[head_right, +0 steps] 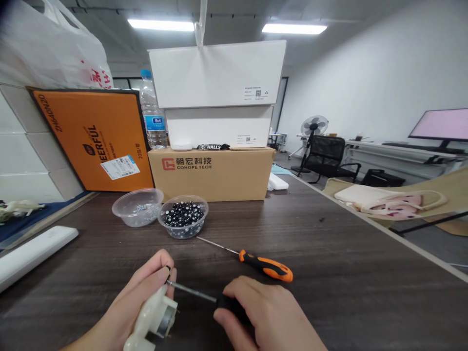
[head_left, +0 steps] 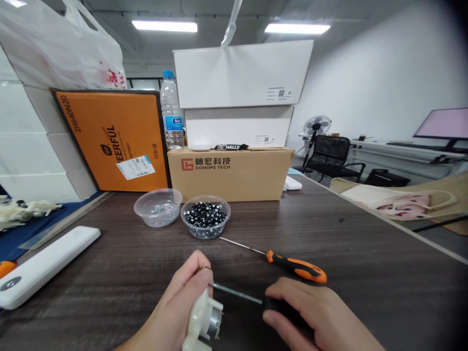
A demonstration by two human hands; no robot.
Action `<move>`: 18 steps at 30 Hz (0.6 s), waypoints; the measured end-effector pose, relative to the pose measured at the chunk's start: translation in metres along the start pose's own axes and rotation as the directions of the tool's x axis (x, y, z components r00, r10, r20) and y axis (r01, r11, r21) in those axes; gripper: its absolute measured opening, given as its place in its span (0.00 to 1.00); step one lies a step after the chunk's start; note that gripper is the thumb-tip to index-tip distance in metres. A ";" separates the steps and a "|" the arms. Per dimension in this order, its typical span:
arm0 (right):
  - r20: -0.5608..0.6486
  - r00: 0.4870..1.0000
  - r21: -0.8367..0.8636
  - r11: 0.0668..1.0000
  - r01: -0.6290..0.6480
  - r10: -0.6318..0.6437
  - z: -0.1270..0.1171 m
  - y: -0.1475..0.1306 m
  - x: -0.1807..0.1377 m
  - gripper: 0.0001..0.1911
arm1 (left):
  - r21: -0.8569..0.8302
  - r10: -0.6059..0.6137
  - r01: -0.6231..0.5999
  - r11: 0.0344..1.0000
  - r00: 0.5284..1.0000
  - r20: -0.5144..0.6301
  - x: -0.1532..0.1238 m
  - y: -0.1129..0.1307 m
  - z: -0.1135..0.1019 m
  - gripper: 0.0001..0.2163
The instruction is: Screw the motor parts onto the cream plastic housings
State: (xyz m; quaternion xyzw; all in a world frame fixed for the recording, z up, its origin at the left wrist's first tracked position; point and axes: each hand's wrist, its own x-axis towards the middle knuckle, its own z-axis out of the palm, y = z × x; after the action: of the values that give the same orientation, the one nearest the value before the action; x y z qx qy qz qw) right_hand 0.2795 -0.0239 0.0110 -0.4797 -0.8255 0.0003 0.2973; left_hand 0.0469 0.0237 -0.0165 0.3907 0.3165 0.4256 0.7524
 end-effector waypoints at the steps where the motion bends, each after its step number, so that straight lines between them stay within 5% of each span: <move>1: 0.006 0.999 -0.018 0.999 -0.034 0.034 0.000 0.000 0.000 0.05 | -0.004 -0.006 0.006 1.000 1.000 0.002 -0.001 0.000 0.001 0.24; 4: 0.042 0.990 -0.036 0.991 -0.132 0.134 -0.002 -0.002 -0.002 0.08 | -0.005 -0.008 0.008 1.000 1.000 0.017 -0.002 0.001 0.002 0.24; 9: 0.053 0.997 0.005 0.998 -0.061 0.060 -0.001 -0.003 -0.003 0.06 | 0.011 0.003 -0.003 1.000 0.999 0.038 -0.001 0.000 0.000 0.21; 18: 0.141 0.969 -0.052 0.979 -0.196 0.202 -0.002 -0.008 -0.004 0.09 | 0.013 -0.011 0.011 1.000 1.000 0.019 -0.002 0.002 0.003 0.21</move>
State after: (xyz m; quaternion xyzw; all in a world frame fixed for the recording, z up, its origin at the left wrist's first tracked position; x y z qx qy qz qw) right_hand 0.2754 -0.0319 0.0136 -0.5643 -0.7926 0.0496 0.2258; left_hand 0.0476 0.0213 -0.0125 0.3978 0.3140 0.4157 0.7552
